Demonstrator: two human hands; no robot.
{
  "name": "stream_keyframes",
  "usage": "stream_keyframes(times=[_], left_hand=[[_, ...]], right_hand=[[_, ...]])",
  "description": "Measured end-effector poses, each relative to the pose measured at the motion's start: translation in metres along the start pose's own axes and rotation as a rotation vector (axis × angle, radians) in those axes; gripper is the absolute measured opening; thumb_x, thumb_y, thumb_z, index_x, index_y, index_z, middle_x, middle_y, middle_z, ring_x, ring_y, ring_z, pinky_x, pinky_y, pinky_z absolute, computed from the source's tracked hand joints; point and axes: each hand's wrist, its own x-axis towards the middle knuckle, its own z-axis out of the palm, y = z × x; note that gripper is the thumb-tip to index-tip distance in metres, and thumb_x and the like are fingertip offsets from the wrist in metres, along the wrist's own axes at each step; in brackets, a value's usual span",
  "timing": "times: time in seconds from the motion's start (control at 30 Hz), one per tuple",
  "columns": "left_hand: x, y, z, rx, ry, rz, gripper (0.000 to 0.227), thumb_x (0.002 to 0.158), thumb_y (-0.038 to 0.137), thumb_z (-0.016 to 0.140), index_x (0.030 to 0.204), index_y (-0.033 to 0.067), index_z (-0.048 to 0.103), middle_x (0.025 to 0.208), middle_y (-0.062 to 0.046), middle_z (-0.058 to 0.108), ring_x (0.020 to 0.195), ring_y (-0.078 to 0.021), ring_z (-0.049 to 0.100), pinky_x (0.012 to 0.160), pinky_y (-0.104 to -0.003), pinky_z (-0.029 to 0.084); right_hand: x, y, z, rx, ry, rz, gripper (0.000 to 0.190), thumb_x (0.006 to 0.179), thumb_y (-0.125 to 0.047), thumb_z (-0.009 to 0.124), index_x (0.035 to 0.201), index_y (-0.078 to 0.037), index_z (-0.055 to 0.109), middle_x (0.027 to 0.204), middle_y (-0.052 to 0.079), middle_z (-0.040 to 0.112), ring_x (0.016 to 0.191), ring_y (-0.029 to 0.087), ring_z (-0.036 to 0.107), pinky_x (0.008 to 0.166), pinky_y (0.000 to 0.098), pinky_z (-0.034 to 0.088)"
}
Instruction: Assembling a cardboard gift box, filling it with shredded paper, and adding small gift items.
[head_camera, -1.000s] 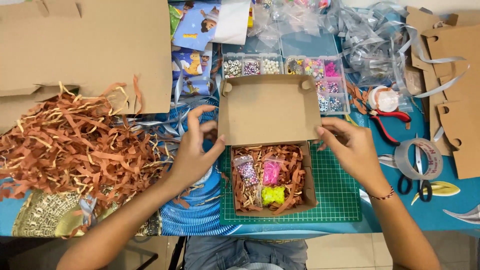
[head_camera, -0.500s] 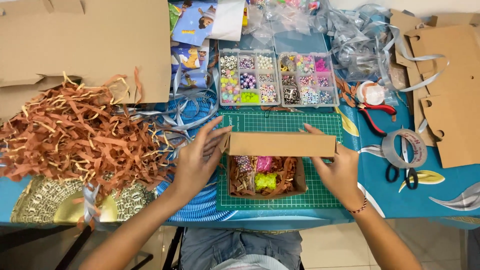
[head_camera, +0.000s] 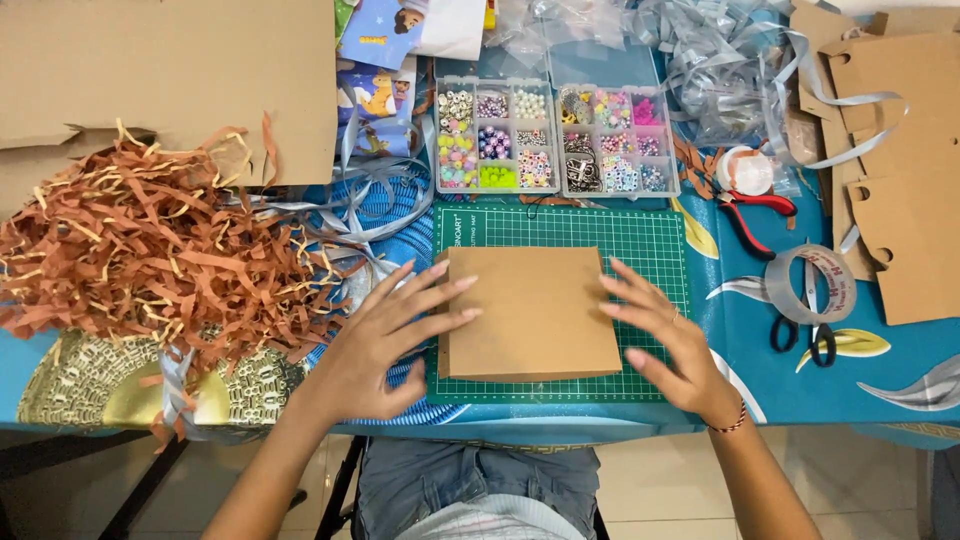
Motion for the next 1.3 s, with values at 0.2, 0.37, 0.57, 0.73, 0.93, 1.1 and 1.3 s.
stream_keyframes(times=[0.2, 0.37, 0.57, 0.73, 0.93, 1.1, 1.3], left_hand=[[-0.005, 0.008, 0.023, -0.041, 0.084, 0.039, 0.058, 0.079, 0.038, 0.085, 0.132, 0.0207, 0.071, 0.148, -0.007, 0.063, 0.142, -0.0366, 0.052, 0.119, -0.060, 0.033], [-0.009, 0.009, 0.033, 0.015, 0.159, 0.050, 0.051, 0.080, 0.021, 0.085, 0.130, 0.0195, 0.072, 0.143, -0.006, 0.067, 0.137, -0.0344, 0.058, 0.112, -0.055, 0.046], [-0.011, 0.007, 0.041, 0.084, 0.216, 0.075, 0.047, 0.079, 0.015, 0.083, 0.125, 0.0187, 0.074, 0.137, -0.005, 0.071, 0.132, -0.0340, 0.063, 0.109, -0.056, 0.048], [-0.008, 0.009, 0.033, 0.199, 0.235, 0.151, 0.039, 0.085, 0.018, 0.081, 0.122, 0.0150, 0.074, 0.132, -0.006, 0.073, 0.128, -0.0319, 0.066, 0.106, -0.054, 0.051], [-0.006, 0.003, 0.030, 0.352, 0.244, 0.265, 0.029, 0.094, 0.027, 0.074, 0.118, 0.0106, 0.074, 0.126, -0.008, 0.076, 0.121, -0.0311, 0.070, 0.101, -0.052, 0.055], [-0.005, 0.001, 0.029, 0.360, 0.223, 0.295, 0.034, 0.090, 0.034, 0.079, 0.114, 0.0105, 0.075, 0.124, -0.010, 0.076, 0.120, -0.0320, 0.070, 0.099, -0.053, 0.056], [-0.016, -0.015, 0.037, 0.575, 0.339, 0.400, 0.033, 0.101, 0.045, 0.062, 0.117, 0.0193, 0.075, 0.126, -0.004, 0.076, 0.117, -0.0238, 0.073, 0.095, -0.043, 0.058]], right_hand=[[-0.019, 0.014, 0.014, -0.118, -0.029, -0.207, 0.044, 0.079, -0.025, 0.082, 0.123, -0.018, 0.075, 0.142, 0.010, 0.067, 0.139, 0.040, 0.054, 0.117, 0.0664, 0.037], [-0.018, 0.011, 0.022, -0.168, 0.116, -0.259, 0.031, 0.077, -0.013, 0.084, 0.108, -0.014, 0.080, 0.126, 0.010, 0.076, 0.126, 0.044, 0.065, 0.105, 0.0614, 0.052], [-0.017, 0.008, 0.026, -0.273, 0.139, -0.339, 0.034, 0.076, -0.007, 0.083, 0.109, -0.014, 0.080, 0.125, 0.011, 0.076, 0.122, 0.044, 0.067, 0.098, 0.0556, 0.057], [-0.015, 0.000, 0.019, -0.426, 0.126, -0.395, 0.029, 0.082, -0.014, 0.079, 0.111, -0.017, 0.079, 0.127, 0.006, 0.076, 0.121, 0.033, 0.070, 0.107, 0.0566, 0.050], [-0.008, -0.010, 0.012, -0.506, 0.083, -0.440, 0.025, 0.083, -0.019, 0.079, 0.108, -0.019, 0.079, 0.125, 0.003, 0.077, 0.117, 0.025, 0.072, 0.108, 0.0537, 0.049], [-0.003, -0.016, 0.009, -0.536, 0.066, -0.453, 0.023, 0.083, -0.020, 0.079, 0.106, -0.021, 0.078, 0.125, 0.001, 0.077, 0.118, 0.022, 0.071, 0.110, 0.0560, 0.047], [0.001, -0.020, 0.006, -0.522, 0.037, -0.454, 0.022, 0.081, -0.020, 0.080, 0.103, -0.021, 0.079, 0.125, 0.001, 0.077, 0.119, 0.021, 0.071, 0.109, 0.0583, 0.045]])
